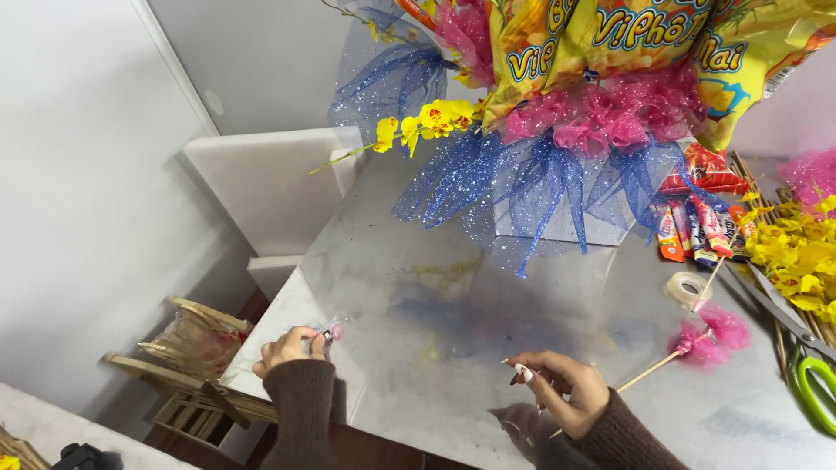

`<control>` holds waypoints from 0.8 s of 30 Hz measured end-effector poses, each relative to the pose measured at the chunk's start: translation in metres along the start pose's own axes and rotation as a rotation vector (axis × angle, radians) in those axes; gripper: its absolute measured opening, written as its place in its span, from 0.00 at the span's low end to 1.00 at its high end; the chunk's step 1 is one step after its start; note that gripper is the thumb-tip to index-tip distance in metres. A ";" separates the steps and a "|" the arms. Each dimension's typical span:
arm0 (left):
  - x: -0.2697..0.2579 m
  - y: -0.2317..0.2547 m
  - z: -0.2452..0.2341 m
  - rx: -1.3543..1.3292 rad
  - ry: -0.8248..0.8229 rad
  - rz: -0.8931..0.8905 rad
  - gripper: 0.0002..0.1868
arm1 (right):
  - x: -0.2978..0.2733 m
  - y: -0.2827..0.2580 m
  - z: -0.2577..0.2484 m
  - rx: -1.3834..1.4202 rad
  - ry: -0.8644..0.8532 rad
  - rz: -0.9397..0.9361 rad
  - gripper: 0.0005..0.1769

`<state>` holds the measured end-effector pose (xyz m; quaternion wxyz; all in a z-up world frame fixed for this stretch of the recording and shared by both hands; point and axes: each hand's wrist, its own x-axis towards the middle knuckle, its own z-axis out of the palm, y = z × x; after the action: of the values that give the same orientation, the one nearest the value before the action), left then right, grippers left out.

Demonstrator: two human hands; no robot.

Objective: Assembling a decorative bouquet by taping snack packets to wooden skewers and arranging them with mesh and artificial flowers.

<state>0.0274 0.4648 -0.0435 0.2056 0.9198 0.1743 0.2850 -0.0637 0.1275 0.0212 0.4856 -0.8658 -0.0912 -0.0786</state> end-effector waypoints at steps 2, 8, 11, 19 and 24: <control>0.000 -0.010 0.008 0.083 -0.019 0.034 0.00 | -0.003 0.000 -0.002 0.014 0.000 0.021 0.14; -0.014 0.000 -0.004 0.315 0.090 0.240 0.04 | -0.009 0.015 -0.014 0.036 0.018 -0.014 0.14; -0.009 0.013 -0.022 0.339 -0.184 0.059 0.09 | -0.014 0.022 -0.023 0.082 0.039 0.002 0.14; -0.008 0.007 -0.003 0.119 0.128 -0.012 0.06 | -0.023 0.093 -0.107 0.075 0.257 0.119 0.15; -0.021 0.068 -0.009 -0.137 0.264 0.224 0.09 | -0.025 0.158 -0.189 -0.579 0.682 0.289 0.26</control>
<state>0.0192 0.3998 -0.0138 0.2100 0.8721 0.0764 0.4354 -0.0598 -0.1167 -0.0171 0.2324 -0.8942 0.2207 -0.3124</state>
